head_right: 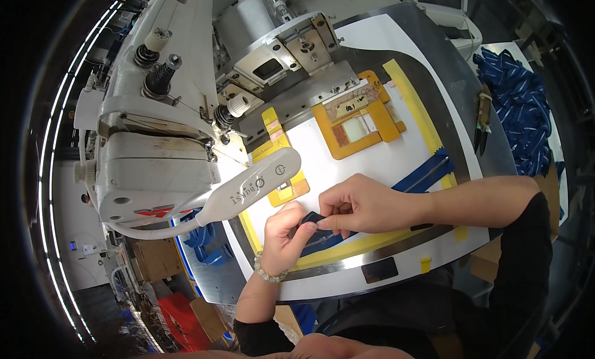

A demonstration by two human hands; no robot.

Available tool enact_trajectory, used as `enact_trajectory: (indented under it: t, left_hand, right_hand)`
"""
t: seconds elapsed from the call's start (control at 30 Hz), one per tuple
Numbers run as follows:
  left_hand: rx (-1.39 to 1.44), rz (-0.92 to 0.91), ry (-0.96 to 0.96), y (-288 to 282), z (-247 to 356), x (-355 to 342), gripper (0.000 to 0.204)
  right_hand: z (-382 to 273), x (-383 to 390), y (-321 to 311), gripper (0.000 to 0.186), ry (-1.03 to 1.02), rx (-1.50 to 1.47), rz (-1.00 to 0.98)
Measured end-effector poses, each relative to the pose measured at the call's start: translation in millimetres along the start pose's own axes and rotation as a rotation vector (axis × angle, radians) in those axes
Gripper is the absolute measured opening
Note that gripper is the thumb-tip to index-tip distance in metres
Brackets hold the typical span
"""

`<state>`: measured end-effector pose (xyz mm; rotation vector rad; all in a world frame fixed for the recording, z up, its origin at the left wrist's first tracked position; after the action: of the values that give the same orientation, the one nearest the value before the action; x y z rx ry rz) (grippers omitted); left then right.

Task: Sewing pieces of material together using an industrial sewing machine.

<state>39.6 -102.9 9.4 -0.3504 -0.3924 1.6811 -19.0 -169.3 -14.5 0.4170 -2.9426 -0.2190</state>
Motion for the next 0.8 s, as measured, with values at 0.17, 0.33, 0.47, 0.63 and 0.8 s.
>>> enact_trajectory:
  t: [0.17, 0.33, 0.47, 0.63, 0.8]
  left_hand:
    - [0.056, -0.015, -0.014, 1.3, -3.7, -0.9, 0.018]
    - [0.147, -0.026, -0.028, 3.8, -7.3, -0.6, 0.019]
    - [0.157, -0.032, -0.028, 4.5, -7.3, -1.0, 0.019]
    - [0.137, -0.015, -0.048, 4.4, -4.9, -1.1, 0.021]
    - [0.105, -0.012, -0.048, 3.4, -3.8, 0.8, 0.022]
  right_hand:
    - [-4.1, -0.6, -0.1, 0.019, 0.003, 0.019, -0.024]
    - [-4.4, -0.9, 2.3, 0.019, -0.003, 0.031, -0.048]
    - [-4.5, -0.8, 2.6, 0.018, -0.005, 0.042, -0.057]
    - [-5.5, -0.1, 1.2, 0.019, -0.024, 0.04, -0.046]
    - [-5.7, -0.6, 3.3, 0.019, 0.001, 0.042, -0.059]
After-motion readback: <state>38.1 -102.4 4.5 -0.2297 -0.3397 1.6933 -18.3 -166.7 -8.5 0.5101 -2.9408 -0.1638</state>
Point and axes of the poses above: each hand's wrist, its own x-axis away from the middle knuckle, its own y-axis out of the palm, z = x × y, the point moved 10 cm from there along -x, towards the middle knuckle, and after that the axes turned 10 degrees about -z, right-handed, at the moved point
